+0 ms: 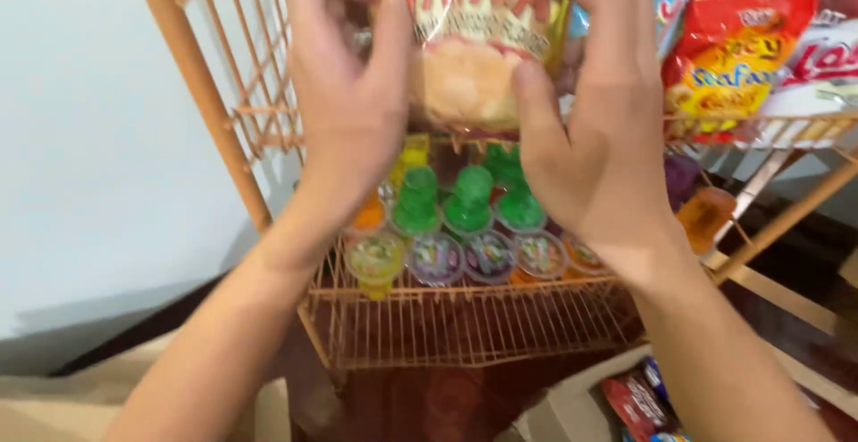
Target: Stock a snack display rack with bags of chips and snacks from a cardboard box.
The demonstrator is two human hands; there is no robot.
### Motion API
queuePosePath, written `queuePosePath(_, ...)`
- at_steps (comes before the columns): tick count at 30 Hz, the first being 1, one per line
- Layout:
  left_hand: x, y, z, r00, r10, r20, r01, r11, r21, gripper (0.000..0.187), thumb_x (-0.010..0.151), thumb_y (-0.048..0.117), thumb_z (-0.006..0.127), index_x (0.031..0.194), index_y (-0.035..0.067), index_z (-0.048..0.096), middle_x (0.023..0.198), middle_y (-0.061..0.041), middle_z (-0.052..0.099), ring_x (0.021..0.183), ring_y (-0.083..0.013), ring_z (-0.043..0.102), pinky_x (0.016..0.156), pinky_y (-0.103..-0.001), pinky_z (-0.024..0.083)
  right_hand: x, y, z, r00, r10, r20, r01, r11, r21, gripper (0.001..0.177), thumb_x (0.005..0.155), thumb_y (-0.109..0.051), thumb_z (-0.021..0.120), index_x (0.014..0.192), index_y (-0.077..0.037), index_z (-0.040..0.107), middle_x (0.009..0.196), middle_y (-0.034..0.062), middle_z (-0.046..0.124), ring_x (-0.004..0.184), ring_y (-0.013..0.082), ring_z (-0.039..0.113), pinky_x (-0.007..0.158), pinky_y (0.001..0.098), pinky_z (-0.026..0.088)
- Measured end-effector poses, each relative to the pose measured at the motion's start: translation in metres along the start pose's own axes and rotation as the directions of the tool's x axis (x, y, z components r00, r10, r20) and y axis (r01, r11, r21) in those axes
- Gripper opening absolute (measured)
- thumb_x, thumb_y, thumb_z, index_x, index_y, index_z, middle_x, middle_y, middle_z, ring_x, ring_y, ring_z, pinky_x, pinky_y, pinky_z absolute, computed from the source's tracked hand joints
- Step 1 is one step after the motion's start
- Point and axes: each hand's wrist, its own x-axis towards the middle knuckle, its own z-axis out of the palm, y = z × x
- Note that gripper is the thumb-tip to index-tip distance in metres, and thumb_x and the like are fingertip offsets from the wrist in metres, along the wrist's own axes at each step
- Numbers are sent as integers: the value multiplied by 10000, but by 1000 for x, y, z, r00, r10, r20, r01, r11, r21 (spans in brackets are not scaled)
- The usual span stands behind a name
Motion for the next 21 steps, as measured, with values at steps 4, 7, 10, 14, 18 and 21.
queuePosePath(4,54,-40,-16,994,107,-22,-94,941,325,116,965,106,649,1022,36,577,955,-63,663,935,-203,613,857,-311,484,34,20,39,991,127,32,-129,988,79,401,1004,74,592,1374,-27,473,1344,176,547,1097,307,630,898,359,556)
queuePosePath(7,80,-85,-20,957,290,34,-257,783,567,99,935,78,683,1000,29,628,927,-123,708,925,-328,594,859,-423,448,50,66,83,982,178,61,-181,982,59,442,977,39,630,1386,-42,482,1368,183,584,1206,361,619,991,404,537)
queuePosePath(10,104,-129,-18,958,274,87,-257,684,683,110,909,54,683,1005,32,634,946,-154,718,950,-406,592,896,-494,419,75,95,111,918,368,148,-377,925,42,516,930,-11,662,1412,-70,490,1372,189,611,1263,370,611,1025,416,507)
queuePosePath(14,126,-179,-6,988,49,148,-143,665,733,298,809,103,703,1070,4,598,985,-168,719,984,-411,653,976,-553,385,93,124,147,727,611,312,-674,721,160,636,795,-69,716,1396,-76,509,1336,174,633,1227,307,625,997,384,501)
queuePosePath(18,137,-224,5,980,-12,200,-153,601,784,671,665,265,863,1141,-68,527,981,-243,695,956,-460,628,960,-617,338,108,147,178,728,617,298,-682,698,220,642,778,-100,746,1378,-17,534,1319,203,648,1228,311,641,1013,382,503)
queuePosePath(21,144,-235,11,935,-269,233,-68,510,857,634,774,268,826,1188,-85,502,1092,-291,681,1069,-470,641,990,-611,390,110,146,186,660,676,328,-737,668,106,610,784,-98,688,1371,1,557,1333,231,633,1240,338,646,1039,396,504)
